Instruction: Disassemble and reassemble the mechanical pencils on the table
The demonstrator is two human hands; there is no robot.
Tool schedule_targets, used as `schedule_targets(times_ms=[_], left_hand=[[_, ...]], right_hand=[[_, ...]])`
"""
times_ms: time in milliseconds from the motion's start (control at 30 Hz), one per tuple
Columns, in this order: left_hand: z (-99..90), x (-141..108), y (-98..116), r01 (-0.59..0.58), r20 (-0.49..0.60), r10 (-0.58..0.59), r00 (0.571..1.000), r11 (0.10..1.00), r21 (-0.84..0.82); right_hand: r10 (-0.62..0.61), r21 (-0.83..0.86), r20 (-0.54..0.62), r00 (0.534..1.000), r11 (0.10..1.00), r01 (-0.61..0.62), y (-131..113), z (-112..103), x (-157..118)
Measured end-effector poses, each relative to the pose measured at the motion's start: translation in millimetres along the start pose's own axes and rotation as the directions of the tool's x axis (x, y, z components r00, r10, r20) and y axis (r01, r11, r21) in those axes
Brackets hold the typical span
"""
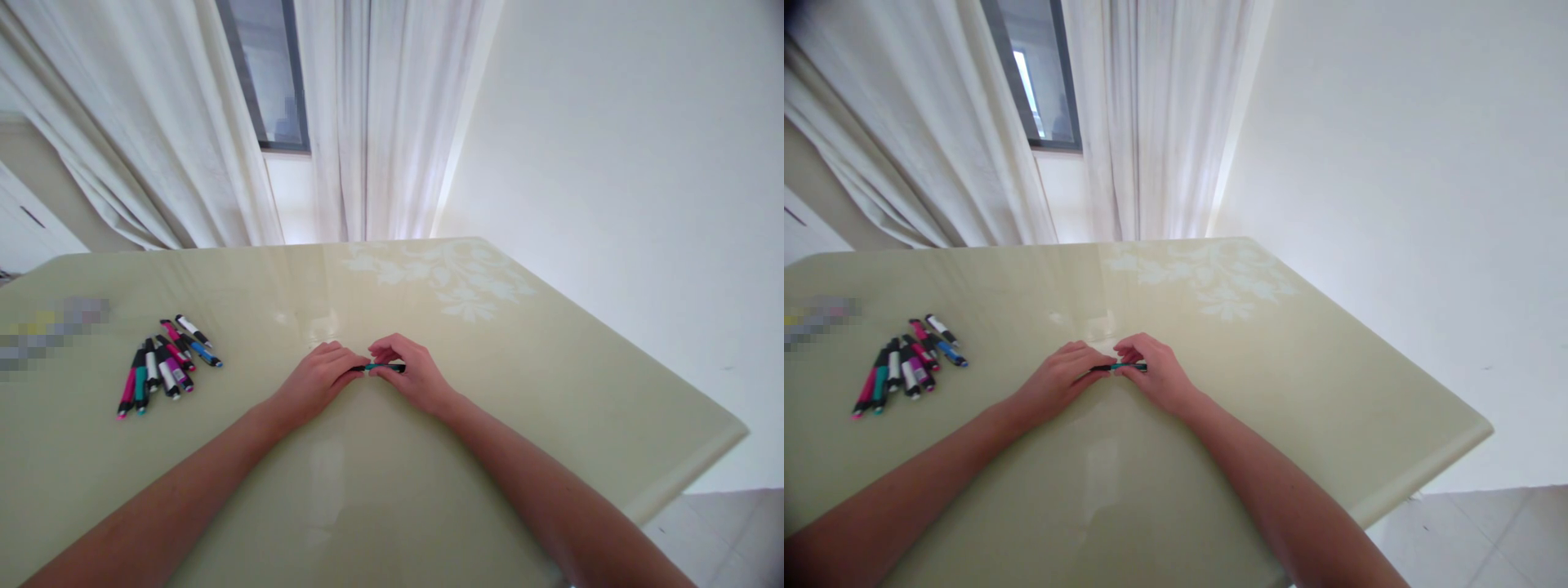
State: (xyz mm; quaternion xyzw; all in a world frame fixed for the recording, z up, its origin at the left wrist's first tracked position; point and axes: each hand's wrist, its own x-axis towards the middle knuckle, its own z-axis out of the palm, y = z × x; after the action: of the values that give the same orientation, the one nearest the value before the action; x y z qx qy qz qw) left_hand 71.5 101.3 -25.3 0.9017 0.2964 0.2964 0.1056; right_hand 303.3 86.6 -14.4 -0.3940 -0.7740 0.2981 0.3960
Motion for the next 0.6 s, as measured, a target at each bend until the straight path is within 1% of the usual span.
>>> schedule_targets(times_ms=[67,167,267,367,500,600], left_hand=[[-0.1,-0.3,-0.7,-0.006,0.000,0.006,1.000,1.000,0.009],[-0.6,-0.3,-0.1,-0.012,-0.021,0.012,1.000,1.000,0.012],[-1.3,0.1,1.6,-0.038,-0.040,0.038,0.998,0.999,-0.005],[-1.6,0.4,2.9,-0.053,-0.035,0.052,0.998,0.998,-0.025],[-1.7,1.0,3.6,0.011,-0.028,-0.013,1.000,0.998,-0.057],[-1.7,1.7,2.3,0.113,-0.059,-0.117,0.991,0.992,-0.058]], right_hand=[[0.003,0.054,0.001,1.000,0.999,-0.003,-0.3,0.0,0.5],[-0.038,0.085,0.008,0.999,0.996,0.037,-0.7,-0.5,0.9],[-0.088,0.046,0.002,0.996,0.995,0.087,-1.7,-0.6,0.4],[-0.116,-0.002,0.008,0.993,0.993,0.116,-2.8,-0.3,-0.5],[-0.090,-0.048,0.015,0.996,0.995,0.090,-2.7,-1.0,-0.7],[-0.078,-0.143,0.000,0.997,0.987,0.077,0.0,-3.0,0.1]])
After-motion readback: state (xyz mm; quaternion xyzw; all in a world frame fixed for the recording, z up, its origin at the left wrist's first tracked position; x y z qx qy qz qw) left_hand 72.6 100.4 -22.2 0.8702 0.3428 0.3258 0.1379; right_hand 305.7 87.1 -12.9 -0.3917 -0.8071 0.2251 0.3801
